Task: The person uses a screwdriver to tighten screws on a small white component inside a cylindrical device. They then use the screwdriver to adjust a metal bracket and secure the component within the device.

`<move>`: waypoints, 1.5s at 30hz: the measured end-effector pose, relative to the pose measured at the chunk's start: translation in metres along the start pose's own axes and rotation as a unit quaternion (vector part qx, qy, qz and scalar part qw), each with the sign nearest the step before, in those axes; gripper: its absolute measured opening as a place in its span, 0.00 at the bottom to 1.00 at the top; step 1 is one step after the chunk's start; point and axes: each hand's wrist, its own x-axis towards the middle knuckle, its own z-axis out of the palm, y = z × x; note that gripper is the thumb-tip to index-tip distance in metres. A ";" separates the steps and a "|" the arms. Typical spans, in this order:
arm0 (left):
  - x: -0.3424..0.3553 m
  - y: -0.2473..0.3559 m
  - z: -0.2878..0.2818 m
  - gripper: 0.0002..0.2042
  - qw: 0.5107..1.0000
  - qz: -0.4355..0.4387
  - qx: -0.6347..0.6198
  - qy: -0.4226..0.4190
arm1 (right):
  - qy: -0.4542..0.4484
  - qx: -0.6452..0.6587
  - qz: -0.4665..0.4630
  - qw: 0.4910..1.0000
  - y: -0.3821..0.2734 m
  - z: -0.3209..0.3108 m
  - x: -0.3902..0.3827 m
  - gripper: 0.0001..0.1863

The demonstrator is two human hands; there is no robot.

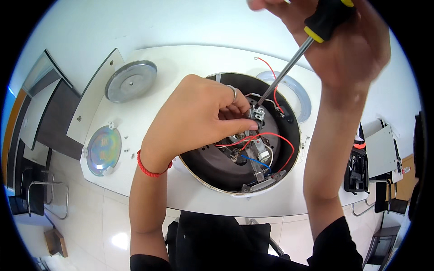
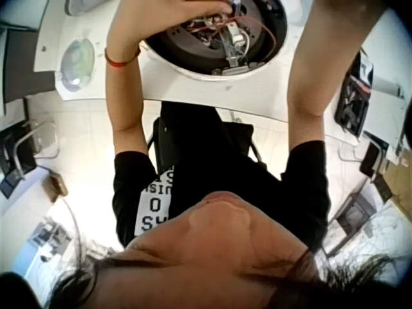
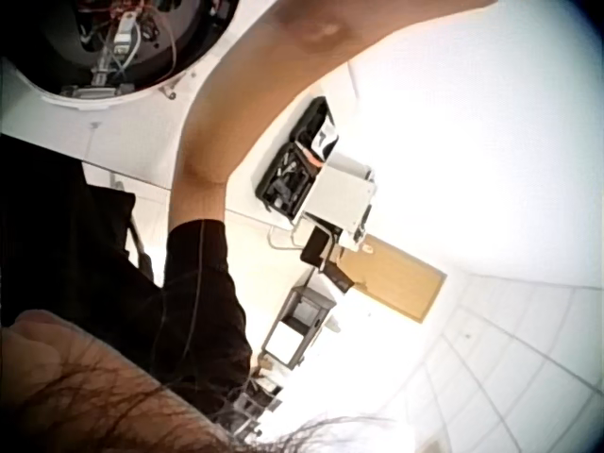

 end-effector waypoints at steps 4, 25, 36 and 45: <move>0.003 0.004 0.001 0.13 1.000 -0.016 -0.004 -0.011 | -0.137 0.113 0.041 0.983 -0.006 -0.034 0.025 0.24; 0.002 0.008 -0.003 0.14 0.997 -0.061 0.027 -0.040 | 0.313 -0.154 -0.057 0.935 -0.009 0.047 0.005 0.25; 0.008 0.000 -0.013 0.07 0.956 -0.178 -0.188 -0.135 | 0.179 -0.156 -0.098 0.966 -0.011 0.030 0.008 0.27; 0.006 -0.004 -0.016 0.03 0.945 -0.188 -0.228 -0.141 | 0.245 -0.187 -0.072 0.948 -0.013 0.047 0.008 0.23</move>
